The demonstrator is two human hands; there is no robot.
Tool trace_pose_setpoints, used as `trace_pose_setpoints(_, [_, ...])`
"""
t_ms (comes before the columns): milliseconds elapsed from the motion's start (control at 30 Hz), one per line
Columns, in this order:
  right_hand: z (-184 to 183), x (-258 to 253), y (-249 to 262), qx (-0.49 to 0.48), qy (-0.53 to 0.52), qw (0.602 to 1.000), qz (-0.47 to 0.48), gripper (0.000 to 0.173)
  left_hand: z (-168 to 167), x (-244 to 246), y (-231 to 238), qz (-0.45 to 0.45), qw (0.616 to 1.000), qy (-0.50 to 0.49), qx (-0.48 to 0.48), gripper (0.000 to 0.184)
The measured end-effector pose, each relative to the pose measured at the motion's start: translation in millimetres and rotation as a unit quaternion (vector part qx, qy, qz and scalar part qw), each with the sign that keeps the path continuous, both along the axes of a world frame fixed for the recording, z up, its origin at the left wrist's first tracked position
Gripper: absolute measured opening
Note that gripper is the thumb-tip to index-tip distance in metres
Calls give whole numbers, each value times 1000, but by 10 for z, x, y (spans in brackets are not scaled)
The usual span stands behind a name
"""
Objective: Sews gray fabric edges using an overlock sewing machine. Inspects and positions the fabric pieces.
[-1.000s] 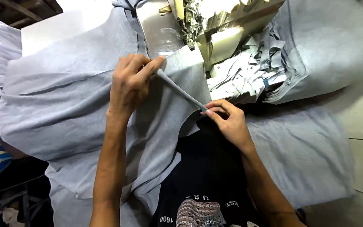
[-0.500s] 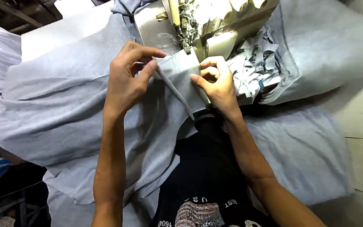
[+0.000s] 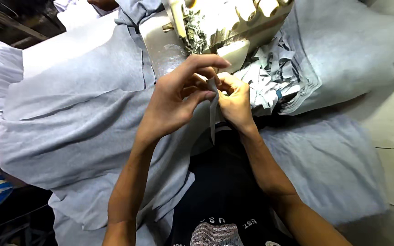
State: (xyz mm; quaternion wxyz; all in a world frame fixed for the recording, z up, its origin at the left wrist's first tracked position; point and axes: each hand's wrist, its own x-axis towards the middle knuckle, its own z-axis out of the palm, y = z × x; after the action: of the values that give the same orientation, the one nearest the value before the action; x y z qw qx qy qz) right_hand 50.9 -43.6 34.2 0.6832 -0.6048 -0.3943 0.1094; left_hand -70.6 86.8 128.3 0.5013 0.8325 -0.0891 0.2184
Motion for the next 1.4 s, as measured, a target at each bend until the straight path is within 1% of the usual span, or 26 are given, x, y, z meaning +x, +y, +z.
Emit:
trace_pose_setpoints(67, [6, 16, -40, -42, -9, 999, 11, 15, -117, 117, 75, 50, 998, 8, 31, 42])
trace_pose_setpoints(133, [-12, 29, -69, -53, 4, 998, 30, 24, -223, 200, 143, 95, 994, 18, 48, 46])
trace_pose_setpoints(200, [-22, -7, -139, -50, 51, 996, 57, 34, -273, 236, 168, 115, 992, 28, 49, 47])
trace_pose_setpoints(233, [-11, -54, -195, -53, 67, 994, 62, 34, -285, 243, 168, 119, 991, 30, 47, 47])
trace_pose_setpoints(333, [-14, -114, -239, -44, 79, 994, 62, 21, -282, 259, 162, 138, 989, 28, 48, 48])
trace_pose_setpoints(367, [-28, -114, -231, -49, 66, 995, 54, 18, -279, 264, 171, 148, 987, 23, 53, 47])
trace_pose_setpoints(500, [-82, -148, -319, -98, -18, 995, 19, 15, -284, 300, 245, 197, 978, -8, 75, 42])
trace_pose_setpoints(667, [-178, -231, -490, -158, -54, 986, -27, 14, -352, 380, 312, 241, 964, -52, 97, 32])
trace_pose_setpoints(767, [-245, -277, -605, -180, -68, 980, -41, 16, -399, 413, 342, 251, 961, -49, 109, 31])
trace_pose_setpoints(1000, [-287, -292, -728, -225, -123, 966, -30, 17, -388, 455, 302, 292, 946, -37, 136, 24])
trace_pose_setpoints(1167, [-289, -297, -760, -227, -124, 965, -38, 12, -388, 494, 301, 321, 934, -47, 154, 18])
trace_pose_setpoints(1333, [-273, -297, -797, -231, -109, 966, -35, 14, -393, 468, 258, 351, 912, -42, 207, 17])
trace_pose_setpoints(1400, [-269, -293, -812, -221, -108, 969, -28, 14, -413, 438, 239, 369, 888, -52, 268, 19])
